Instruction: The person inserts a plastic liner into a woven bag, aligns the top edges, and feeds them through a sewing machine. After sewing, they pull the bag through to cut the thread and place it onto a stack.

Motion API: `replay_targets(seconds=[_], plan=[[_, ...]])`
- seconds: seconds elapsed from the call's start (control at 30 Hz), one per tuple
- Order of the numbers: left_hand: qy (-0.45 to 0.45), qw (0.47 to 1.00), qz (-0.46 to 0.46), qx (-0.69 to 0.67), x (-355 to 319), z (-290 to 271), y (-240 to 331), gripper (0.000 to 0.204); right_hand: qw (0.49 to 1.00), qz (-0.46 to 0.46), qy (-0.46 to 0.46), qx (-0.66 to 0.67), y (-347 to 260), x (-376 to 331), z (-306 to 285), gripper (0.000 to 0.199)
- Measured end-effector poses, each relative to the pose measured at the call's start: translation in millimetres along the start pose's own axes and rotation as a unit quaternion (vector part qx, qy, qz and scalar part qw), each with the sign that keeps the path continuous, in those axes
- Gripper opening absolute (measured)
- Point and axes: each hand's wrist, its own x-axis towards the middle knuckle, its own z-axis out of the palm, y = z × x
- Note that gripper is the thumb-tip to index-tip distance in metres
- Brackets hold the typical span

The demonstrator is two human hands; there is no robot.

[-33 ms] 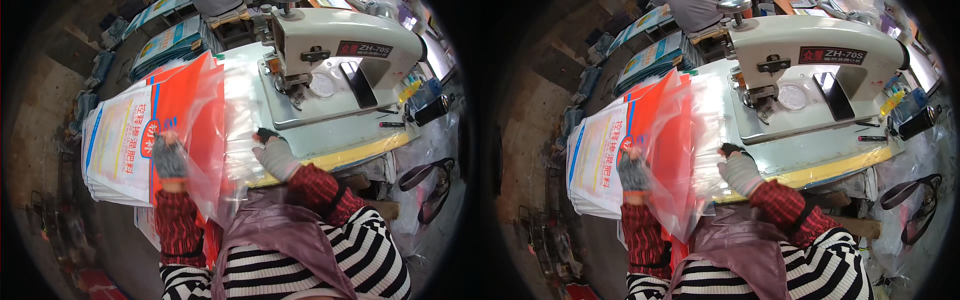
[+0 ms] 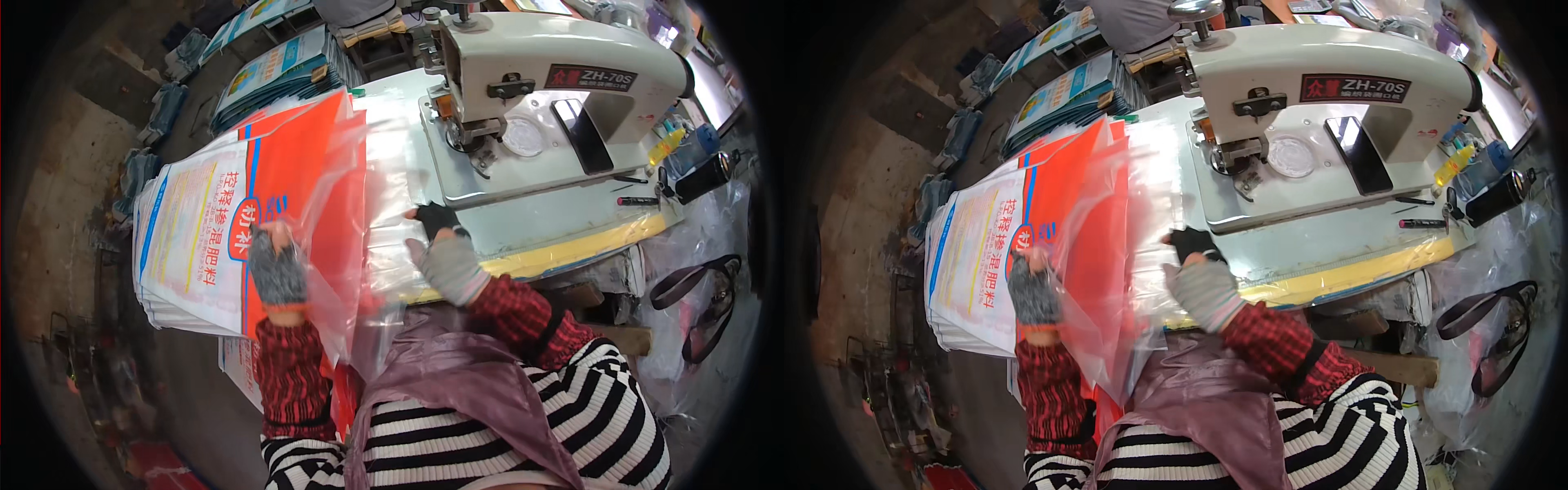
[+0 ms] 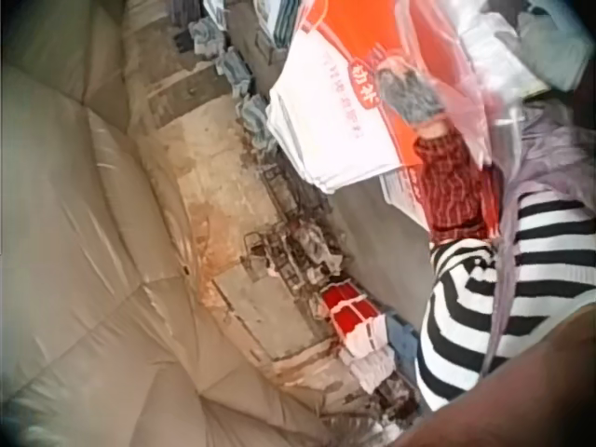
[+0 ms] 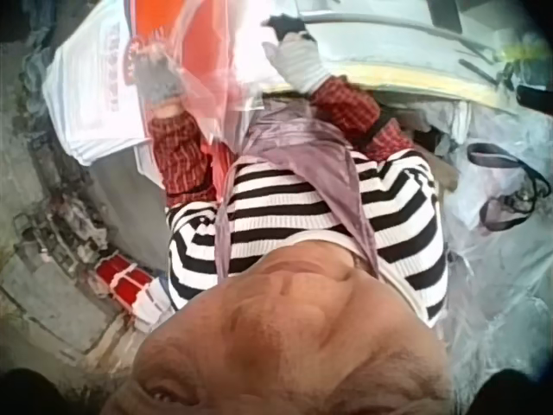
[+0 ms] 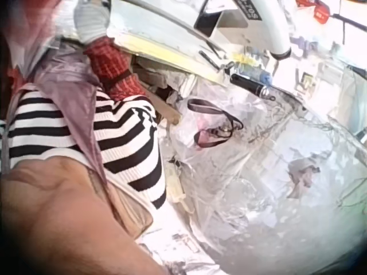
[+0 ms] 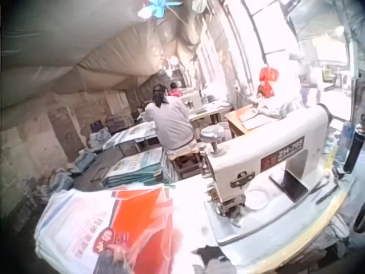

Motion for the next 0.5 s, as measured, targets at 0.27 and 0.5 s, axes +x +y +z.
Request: replay_targets(seconds=[0.27, 0.5], plan=[[-0.070, 0.965, 0.066, 0.245, -128.7, -77.0, 66.4, 0.019, 0.864, -0.418, -0.050, -0.275, -65.8, -19.5, 6.1, 0.018], [0.078, 0.947, 0.122, 0.286, -159.0, -132.5, 55.5, 0.013, 0.982, -0.095, 0.109, 0.120, -19.9, 18.9, -20.8, 0.033]])
